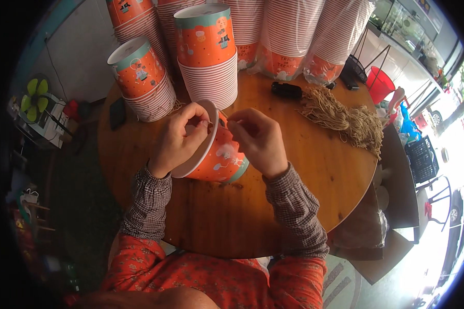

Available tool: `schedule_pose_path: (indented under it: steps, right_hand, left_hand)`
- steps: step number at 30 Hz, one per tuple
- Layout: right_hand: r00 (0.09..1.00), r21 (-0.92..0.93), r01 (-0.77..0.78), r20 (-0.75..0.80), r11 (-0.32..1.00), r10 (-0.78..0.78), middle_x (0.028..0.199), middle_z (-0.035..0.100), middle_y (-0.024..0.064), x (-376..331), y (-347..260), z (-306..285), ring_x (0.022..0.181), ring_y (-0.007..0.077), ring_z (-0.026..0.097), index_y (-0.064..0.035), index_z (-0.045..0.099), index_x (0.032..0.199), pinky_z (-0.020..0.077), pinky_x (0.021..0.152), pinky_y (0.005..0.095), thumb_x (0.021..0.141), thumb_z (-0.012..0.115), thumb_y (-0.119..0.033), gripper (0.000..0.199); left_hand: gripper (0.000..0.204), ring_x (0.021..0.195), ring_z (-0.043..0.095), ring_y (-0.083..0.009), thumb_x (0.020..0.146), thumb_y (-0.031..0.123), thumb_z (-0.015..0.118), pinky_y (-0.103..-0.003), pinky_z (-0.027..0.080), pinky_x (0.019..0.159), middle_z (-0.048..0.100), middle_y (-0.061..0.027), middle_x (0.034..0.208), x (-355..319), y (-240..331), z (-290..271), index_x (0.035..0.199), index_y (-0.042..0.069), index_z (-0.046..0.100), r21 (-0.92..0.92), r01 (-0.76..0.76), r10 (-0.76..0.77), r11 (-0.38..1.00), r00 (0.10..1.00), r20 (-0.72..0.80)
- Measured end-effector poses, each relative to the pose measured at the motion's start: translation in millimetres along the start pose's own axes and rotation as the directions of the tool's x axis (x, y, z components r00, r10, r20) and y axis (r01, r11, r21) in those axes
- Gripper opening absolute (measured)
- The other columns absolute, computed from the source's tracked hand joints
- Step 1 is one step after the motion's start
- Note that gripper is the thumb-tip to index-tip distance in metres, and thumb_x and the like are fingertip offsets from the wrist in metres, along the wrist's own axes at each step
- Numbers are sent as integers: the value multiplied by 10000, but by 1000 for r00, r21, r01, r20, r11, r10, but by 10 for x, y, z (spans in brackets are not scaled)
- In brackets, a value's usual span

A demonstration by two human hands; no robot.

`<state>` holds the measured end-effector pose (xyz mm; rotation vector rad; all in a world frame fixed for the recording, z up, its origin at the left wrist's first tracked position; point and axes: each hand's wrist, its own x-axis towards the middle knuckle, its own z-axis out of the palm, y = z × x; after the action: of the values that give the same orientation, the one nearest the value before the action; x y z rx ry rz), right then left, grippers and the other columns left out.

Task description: Attaching rope handles to paper buckets by threading them through pre-punched holes.

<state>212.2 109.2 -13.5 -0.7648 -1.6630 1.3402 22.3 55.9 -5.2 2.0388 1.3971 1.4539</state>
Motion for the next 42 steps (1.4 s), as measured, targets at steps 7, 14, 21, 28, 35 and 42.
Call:
schedule_pose_path:
  steps: [7, 14, 21, 28, 35, 42]
  right_hand:
    - [992, 0, 75, 99, 997, -75, 784, 654, 26, -60, -31, 24, 685, 52, 592, 31, 641, 1002, 492, 617, 206, 897, 652, -44, 130]
    - [997, -52, 47, -54, 998, -50, 795, 658, 55, -239, 58, 99, 726, 73, 628, 39, 621, 996, 524, 639, 221, 914, 617, -36, 111]
    - [999, 64, 38, -16, 997, -37, 847, 671, 70, -243, 326, 180, 764, 103, 654, 23, 604, 1003, 538, 640, 235, 933, 594, -62, 111]
    - [997, -2, 72, -24, 997, -72, 846, 679, 81, -205, 398, 134, 721, 94, 648, 12, 596, 1017, 519, 623, 236, 937, 586, -65, 112]
    - [997, -52, 21, 74, 998, -18, 807, 659, 65, -138, 193, -18, 681, 92, 634, -14, 549, 1103, 512, 601, 237, 914, 608, -54, 201]
    - [970, -257, 49, 241, 965, 15, 845, 593, 32, 116, -239, -287, 687, 80, 622, -31, 534, 1146, 482, 566, 212, 888, 578, 21, 267]
  left_hand:
    - [57, 785, 596, -165, 853, -4, 588, -276, 483, 700, 584, -78, 844, 9, 80, 63, 898, -3, 552, -65, -135, 139, 989, 989, 54]
    - [57, 798, 591, -188, 867, -12, 587, -294, 478, 720, 581, -86, 859, -40, 157, 100, 914, -2, 557, 16, -113, 111, 993, 990, 86]
    - [125, 812, 625, -181, 850, 12, 646, -294, 505, 727, 613, -85, 901, -84, 182, 240, 952, -6, 576, 33, 11, -15, 999, 993, 114]
    - [207, 824, 648, -174, 827, 33, 690, -292, 518, 748, 639, -88, 943, -107, -19, 225, 1013, -20, 617, 83, 78, -94, 994, 973, 211]
    - [100, 757, 655, -149, 844, 49, 682, -286, 509, 711, 669, -88, 814, -87, -129, 272, 902, -30, 662, -8, 127, -124, 992, 978, 166]
    - [155, 756, 642, -113, 913, 117, 645, -265, 511, 706, 678, -71, 833, -74, -125, 223, 927, -38, 653, -58, 221, -207, 974, 961, 183]
